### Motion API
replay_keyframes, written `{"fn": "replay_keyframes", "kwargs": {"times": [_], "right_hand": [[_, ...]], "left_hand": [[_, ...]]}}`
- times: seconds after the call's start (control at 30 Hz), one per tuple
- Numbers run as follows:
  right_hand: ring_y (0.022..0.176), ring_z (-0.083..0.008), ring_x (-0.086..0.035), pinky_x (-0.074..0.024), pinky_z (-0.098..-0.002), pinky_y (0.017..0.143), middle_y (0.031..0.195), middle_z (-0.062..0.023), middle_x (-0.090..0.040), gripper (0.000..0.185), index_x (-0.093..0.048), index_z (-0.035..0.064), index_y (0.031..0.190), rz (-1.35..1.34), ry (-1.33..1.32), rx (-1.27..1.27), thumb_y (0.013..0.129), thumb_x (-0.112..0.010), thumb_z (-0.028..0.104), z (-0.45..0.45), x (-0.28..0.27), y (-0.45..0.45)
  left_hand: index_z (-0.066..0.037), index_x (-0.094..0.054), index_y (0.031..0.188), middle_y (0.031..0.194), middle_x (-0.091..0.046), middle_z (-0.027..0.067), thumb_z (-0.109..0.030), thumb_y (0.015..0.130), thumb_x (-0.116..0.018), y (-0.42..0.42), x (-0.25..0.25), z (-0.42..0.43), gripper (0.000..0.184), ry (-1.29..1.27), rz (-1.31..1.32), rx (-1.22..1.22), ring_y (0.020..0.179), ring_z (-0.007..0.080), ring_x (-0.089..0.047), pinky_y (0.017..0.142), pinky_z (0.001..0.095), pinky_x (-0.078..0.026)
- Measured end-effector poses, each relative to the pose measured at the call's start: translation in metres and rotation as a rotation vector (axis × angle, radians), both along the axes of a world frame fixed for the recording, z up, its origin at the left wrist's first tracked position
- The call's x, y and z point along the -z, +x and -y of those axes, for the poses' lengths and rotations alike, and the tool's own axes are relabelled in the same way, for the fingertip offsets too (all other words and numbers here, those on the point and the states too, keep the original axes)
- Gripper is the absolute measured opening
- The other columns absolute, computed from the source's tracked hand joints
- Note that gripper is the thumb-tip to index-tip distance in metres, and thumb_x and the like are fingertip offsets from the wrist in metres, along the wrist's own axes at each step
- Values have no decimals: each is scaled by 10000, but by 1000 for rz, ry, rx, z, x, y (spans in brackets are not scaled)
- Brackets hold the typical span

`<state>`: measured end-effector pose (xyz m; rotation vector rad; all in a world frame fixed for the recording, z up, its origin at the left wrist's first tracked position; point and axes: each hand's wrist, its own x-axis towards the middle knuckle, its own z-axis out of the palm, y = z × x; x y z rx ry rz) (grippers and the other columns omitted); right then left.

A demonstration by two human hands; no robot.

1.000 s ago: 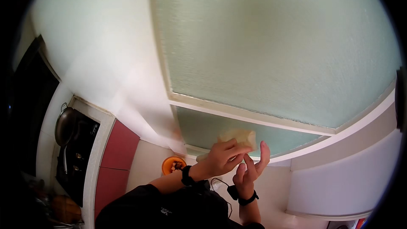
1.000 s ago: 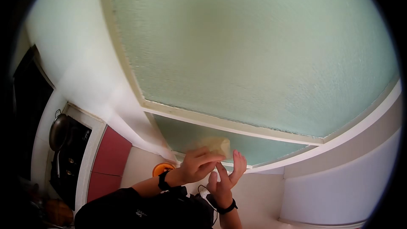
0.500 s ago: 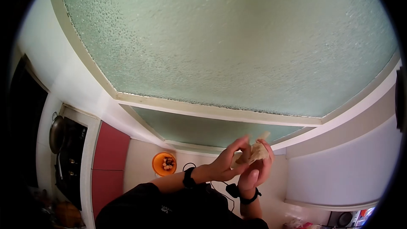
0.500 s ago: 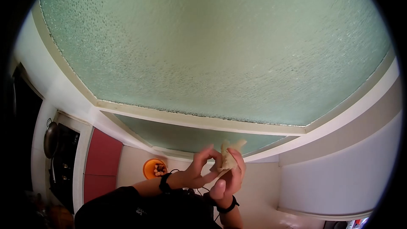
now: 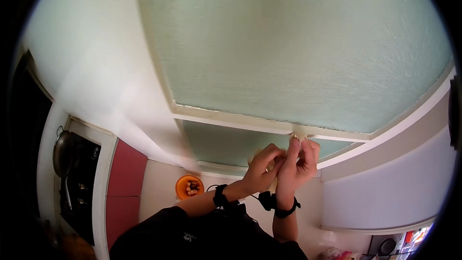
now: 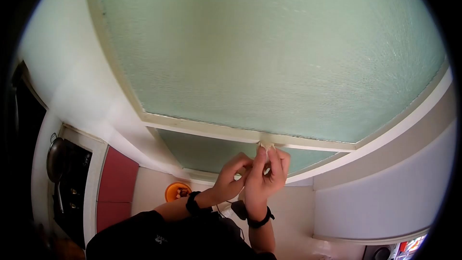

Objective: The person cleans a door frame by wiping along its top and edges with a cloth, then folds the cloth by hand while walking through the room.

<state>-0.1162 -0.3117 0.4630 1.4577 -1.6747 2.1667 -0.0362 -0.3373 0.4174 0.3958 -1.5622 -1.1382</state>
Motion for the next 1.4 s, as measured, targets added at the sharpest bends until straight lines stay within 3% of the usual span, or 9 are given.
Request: {"fn": "replay_keyframes", "kwargs": {"times": [0.13,0.33,0.47,0.63,0.87,1.07,1.23,1.4], "right_hand": [[629,-77,-473,-373,-227,514,896,-55,-576,123,-673,-34,1031,-82,-26,14,911,-663,-7,16,0,59],[610,-93,-471,-352,-238,501,812,-58,-558,100,-658,-57,1000,-99,13,-4,912,-638,-12,34,-14,145],[590,-112,-481,-365,-250,496,748,-65,-558,112,-649,-80,976,-64,62,9,931,-604,13,45,-18,181],[582,-131,-515,-404,-273,493,725,-81,-590,162,-653,-97,994,30,201,-46,936,-599,45,42,-26,184],[601,-154,-549,-434,-284,527,753,-134,-617,166,-659,-89,1016,-235,247,10,935,-593,39,29,-33,142],[601,-160,-540,-427,-291,526,739,-132,-598,154,-657,-82,1017,-162,228,16,921,-593,20,27,-30,127],[566,-191,-524,-423,-300,514,730,-118,-583,161,-672,-61,1023,-265,163,21,895,-594,-4,32,-28,148],[551,-224,-546,-433,-313,508,745,-123,-595,208,-692,-41,1040,-349,190,-34,858,-593,-27,31,-33,150]], "left_hand": [[10,-589,1016,903,-574,114,29,903,-570,62,-1,7,116,-7,2,-47,824,262,-580,725,334,-455],[17,-566,1096,992,-551,107,-57,935,-556,151,6,17,178,99,-37,27,892,224,-537,806,327,-430],[10,-535,1155,1026,-522,96,-174,896,-665,195,-2,19,343,33,-24,-9,915,205,-510,830,331,-420],[-4,-513,1178,1035,-507,96,-235,825,-771,203,-12,19,494,-49,31,-60,926,199,-504,841,320,-419],[10,-528,1232,1040,-529,87,-225,874,-720,162,-14,7,469,24,-53,61,994,192,-521,900,324,-416],[18,-518,1240,1062,-533,89,-172,917,-662,144,-12,-6,401,100,-45,107,1005,184,-521,923,318,-405],[11,-493,1267,1114,-534,85,-178,932,-646,170,-11,-6,414,122,19,59,1055,169,-510,956,323,-395],[22,-486,1214,1066,-534,97,-195,940,-648,159,-5,-7,386,137,-138,70,992,165,-513,905,304,-416]]}}
